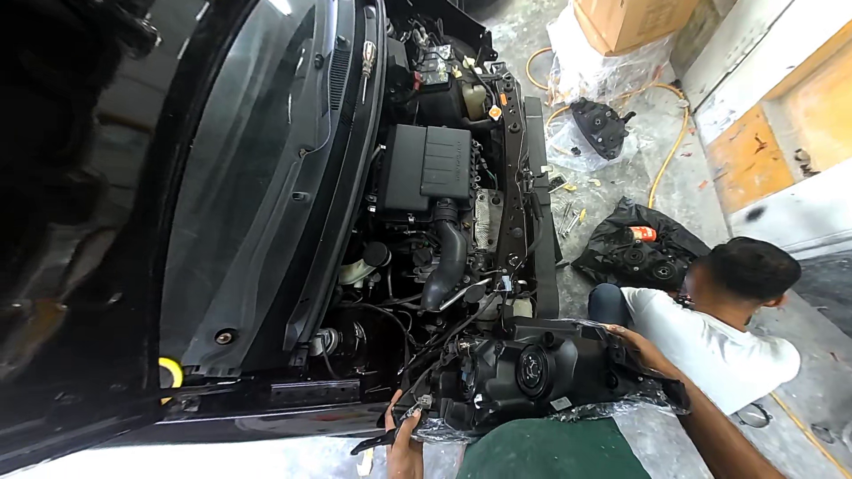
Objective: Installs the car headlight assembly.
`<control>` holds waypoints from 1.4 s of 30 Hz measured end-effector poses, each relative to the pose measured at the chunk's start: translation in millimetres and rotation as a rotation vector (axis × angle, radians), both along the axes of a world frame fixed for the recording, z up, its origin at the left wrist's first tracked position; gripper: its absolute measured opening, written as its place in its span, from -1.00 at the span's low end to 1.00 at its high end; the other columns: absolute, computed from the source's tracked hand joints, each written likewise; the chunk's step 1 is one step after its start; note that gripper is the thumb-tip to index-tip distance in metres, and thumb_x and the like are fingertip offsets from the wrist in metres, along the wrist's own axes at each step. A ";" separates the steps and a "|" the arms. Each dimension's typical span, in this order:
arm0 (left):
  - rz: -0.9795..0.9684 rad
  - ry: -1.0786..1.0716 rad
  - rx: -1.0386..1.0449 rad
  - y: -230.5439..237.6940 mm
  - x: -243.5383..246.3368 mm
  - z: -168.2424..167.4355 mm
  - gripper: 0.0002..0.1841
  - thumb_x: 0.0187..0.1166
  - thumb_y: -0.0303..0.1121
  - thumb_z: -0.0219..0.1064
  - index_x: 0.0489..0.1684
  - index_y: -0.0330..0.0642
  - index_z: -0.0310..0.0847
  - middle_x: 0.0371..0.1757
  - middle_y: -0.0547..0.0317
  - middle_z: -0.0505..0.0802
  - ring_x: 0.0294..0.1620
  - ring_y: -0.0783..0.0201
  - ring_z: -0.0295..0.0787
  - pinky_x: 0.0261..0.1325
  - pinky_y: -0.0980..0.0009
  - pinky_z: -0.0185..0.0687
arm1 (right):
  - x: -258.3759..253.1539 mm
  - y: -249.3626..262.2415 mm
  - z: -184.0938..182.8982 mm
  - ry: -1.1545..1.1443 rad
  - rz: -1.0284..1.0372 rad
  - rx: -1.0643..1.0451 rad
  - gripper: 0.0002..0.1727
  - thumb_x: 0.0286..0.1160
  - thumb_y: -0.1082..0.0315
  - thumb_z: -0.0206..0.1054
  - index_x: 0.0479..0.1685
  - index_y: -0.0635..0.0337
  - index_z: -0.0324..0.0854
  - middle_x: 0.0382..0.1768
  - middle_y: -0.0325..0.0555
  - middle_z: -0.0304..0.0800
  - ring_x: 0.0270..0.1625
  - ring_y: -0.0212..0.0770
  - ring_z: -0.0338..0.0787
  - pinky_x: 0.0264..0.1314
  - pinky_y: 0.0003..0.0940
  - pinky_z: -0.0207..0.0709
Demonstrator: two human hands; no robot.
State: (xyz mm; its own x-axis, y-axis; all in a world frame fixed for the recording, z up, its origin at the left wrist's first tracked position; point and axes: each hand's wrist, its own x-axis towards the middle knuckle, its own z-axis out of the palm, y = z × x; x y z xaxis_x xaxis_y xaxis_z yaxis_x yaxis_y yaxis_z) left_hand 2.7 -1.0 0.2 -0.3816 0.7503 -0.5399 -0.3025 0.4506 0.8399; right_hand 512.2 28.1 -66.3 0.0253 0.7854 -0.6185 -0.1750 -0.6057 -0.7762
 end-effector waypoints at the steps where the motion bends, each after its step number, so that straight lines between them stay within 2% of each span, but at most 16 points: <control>1: -0.002 0.001 0.000 -0.3 -0.4 -0.3 -0.15 0.33 -0.40 0.30 0.80 -0.09 0.07 0.44 0.01 0.64 0.23 0.25 0.73 0.09 0.28 0.79 | -0.1 -0.4 0.0 0.006 -0.002 0.003 -0.58 0.85 0.21 -0.06 0.36 0.16 0.62 0.14 -0.27 0.82 0.14 -0.55 0.74 0.27 -0.54 0.60; 9: 0.013 -0.001 0.002 0.4 -0.2 0.9 -0.14 0.30 -0.41 0.33 0.79 -0.10 0.10 0.43 -0.02 0.65 0.21 0.21 0.74 0.06 0.26 0.80 | -1.7 1.2 0.0 0.011 -0.028 -0.023 -0.60 0.84 0.20 -0.03 0.33 0.14 0.65 0.09 -0.30 0.84 0.10 -0.56 0.77 0.21 -0.56 0.63; 18: 0.023 -0.026 0.026 1.2 -1.9 0.3 -0.11 0.28 -0.38 0.39 0.80 -0.12 0.10 0.48 -0.11 0.62 0.30 0.08 0.70 0.15 0.14 0.78 | -3.2 1.5 -0.2 -0.023 0.010 0.009 -0.57 0.83 0.21 -0.09 0.37 0.17 0.60 0.13 -0.32 0.81 0.11 -0.61 0.73 0.23 -0.60 0.60; 30: 0.037 -0.046 -0.003 0.4 -0.3 -0.7 -0.06 0.24 -0.35 0.44 0.81 -0.11 0.11 0.57 -0.15 0.56 0.40 -0.02 0.64 0.22 0.06 0.74 | -2.5 3.3 4.0 0.011 -0.030 -0.041 -0.58 0.82 0.18 -0.09 0.30 0.10 0.65 0.01 -0.38 0.85 0.01 -0.63 0.77 0.12 -0.65 0.64; 32: 0.036 -0.035 0.006 0.1 -0.9 1.8 -0.07 0.25 -0.34 0.45 0.81 -0.11 0.11 0.56 -0.15 0.57 0.40 -0.01 0.65 0.22 0.07 0.74 | -8.0 6.3 9.9 0.015 -0.046 -0.052 -0.58 0.82 0.21 -0.10 0.27 0.12 0.65 -0.03 -0.37 0.85 -0.01 -0.63 0.76 0.09 -0.65 0.64; 35: 0.011 0.009 0.030 -0.9 1.1 6.4 -0.11 0.28 -0.38 0.38 0.79 -0.14 0.11 0.49 -0.09 0.62 0.31 0.12 0.70 0.15 0.16 0.78 | -6.9 5.0 9.5 -0.008 -0.027 -0.050 -0.56 0.85 0.21 -0.09 0.38 0.19 0.61 0.13 -0.23 0.83 0.12 -0.52 0.76 0.25 -0.52 0.62; 37: -0.026 0.028 0.044 -1.9 2.0 6.4 -0.16 0.36 -0.43 0.31 0.79 -0.15 0.06 0.47 -0.04 0.63 0.28 0.22 0.71 0.13 0.23 0.79 | -3.9 2.7 8.7 -0.046 -0.017 -0.042 -0.57 0.86 0.21 -0.06 0.41 0.22 0.59 0.21 -0.14 0.79 0.20 -0.45 0.74 0.32 -0.44 0.60; 39: -0.076 0.034 0.046 -1.7 0.2 4.3 -0.17 0.43 -0.44 0.24 0.82 -0.14 -0.05 0.50 0.01 0.58 0.28 0.33 0.67 0.19 0.29 0.74 | 0.6 -1.0 3.0 -0.054 -0.006 -0.029 -0.56 0.86 0.19 -0.04 0.42 0.19 0.60 0.28 -0.14 0.77 0.27 -0.43 0.72 0.39 -0.41 0.57; 42: -0.110 0.051 0.038 1.1 -3.8 1.8 -0.18 0.46 -0.45 0.20 0.82 -0.16 -0.10 0.52 0.05 0.52 0.29 0.42 0.62 0.25 0.37 0.68 | 1.8 -1.1 -3.8 -0.049 0.003 -0.010 -0.57 0.86 0.19 -0.02 0.41 0.20 0.60 0.28 -0.16 0.77 0.29 -0.45 0.70 0.40 -0.42 0.56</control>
State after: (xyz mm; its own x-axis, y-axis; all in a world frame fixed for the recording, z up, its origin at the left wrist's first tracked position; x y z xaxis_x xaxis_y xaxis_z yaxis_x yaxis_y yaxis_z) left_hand -1.2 0.1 2.0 -0.3217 0.8088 -0.4923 -0.2098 0.4461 0.8700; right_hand 514.1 27.0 -70.1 0.0538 0.7790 -0.6247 -0.1351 -0.6142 -0.7775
